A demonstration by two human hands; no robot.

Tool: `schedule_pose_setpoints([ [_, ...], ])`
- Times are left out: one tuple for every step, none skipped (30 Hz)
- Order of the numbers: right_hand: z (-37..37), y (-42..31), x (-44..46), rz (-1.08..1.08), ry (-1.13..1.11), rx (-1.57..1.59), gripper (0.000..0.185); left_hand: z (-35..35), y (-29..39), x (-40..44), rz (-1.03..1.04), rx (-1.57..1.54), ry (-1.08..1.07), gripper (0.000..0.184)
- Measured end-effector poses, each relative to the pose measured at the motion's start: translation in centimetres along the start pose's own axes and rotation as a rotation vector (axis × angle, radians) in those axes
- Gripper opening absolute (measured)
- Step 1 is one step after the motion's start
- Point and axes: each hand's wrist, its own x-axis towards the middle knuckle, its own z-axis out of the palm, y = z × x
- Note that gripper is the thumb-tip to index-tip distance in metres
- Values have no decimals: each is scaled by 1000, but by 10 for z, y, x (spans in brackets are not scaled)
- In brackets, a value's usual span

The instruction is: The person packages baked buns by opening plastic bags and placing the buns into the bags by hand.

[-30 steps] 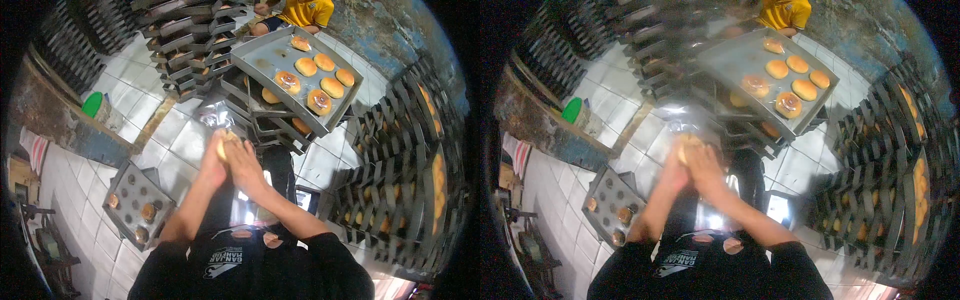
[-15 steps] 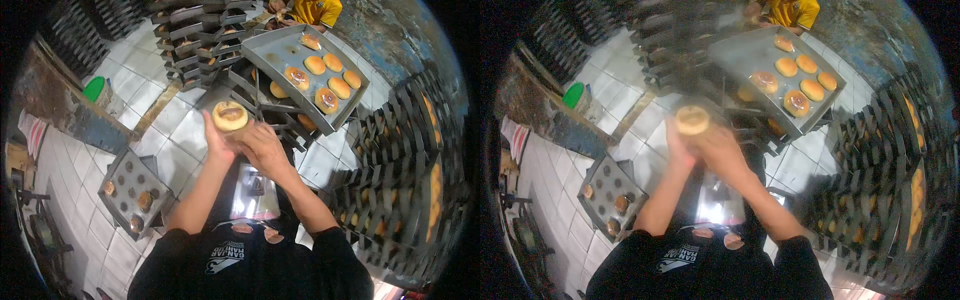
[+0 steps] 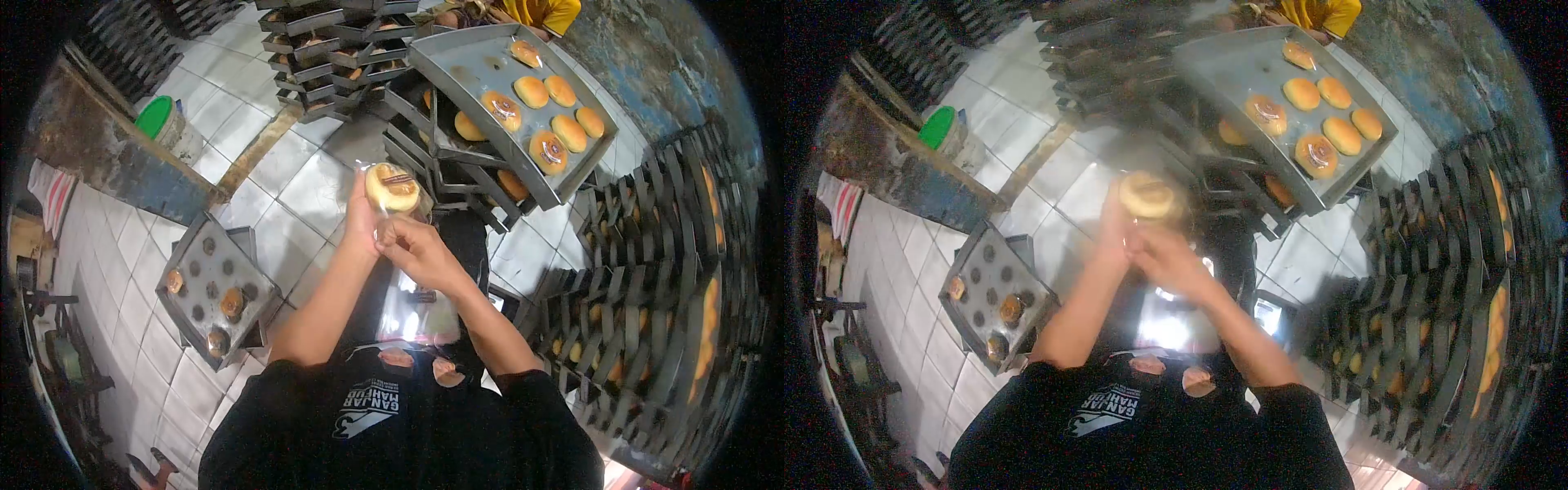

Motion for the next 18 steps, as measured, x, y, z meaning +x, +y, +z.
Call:
schedule_pose_setpoints([
  [-12,-25,-6,240,-121,223,18,-2,0,-2,194,332,-44,66],
  [-27,-47,-13,469,-248,441,19,-7,6,-5,403,662,-89,64],
  [-33,-42,-24,313,-272,520,19,-15,14,-10,405,647,-78,63],
  [-36,-34,-39,164,-290,604,19,-22,22,-15,408,632,-68,61],
  [-36,-29,-47,12,-299,684,20,-30,31,-21,210,273,-20,60],
  [-29,-30,-41,206,37,392,21,-30,37,-22,15,-85,22,58],
  [-28,-29,-31,40,260,-67,26,-8,30,-50,-72,-138,12,56],
  [-27,-27,-24,-124,471,-533,32,14,22,-71,-140,-67,26,54],
  [-24,-26,-27,-182,419,-390,39,19,17,-79,-161,11,-42,53],
  [-20,-28,-27,-274,381,-415,34,20,13,-85,-183,85,-97,51],
  [-18,-27,-28,-250,358,-428,29,-2,10,-75,-157,115,-12,51],
  [-22,-21,-21,-249,341,-454,24,-6,12,-72,-63,316,-65,51],
  [-25,-10,-14,-55,411,-354,23,-2,17,-66,51,509,-126,52],
  [-25,9,-10,138,472,-250,23,3,16,-64,61,531,-91,51],
  [-28,36,-9,275,486,-280,28,12,16,-63,70,554,-56,50],
  [-32,35,-5,280,479,-286,26,16,12,-63,171,651,3,46],
  [-34,33,-1,284,478,-288,25,19,8,-61,274,752,63,43],
  [-34,28,2,295,483,-289,24,19,7,-58,369,854,124,41],
])
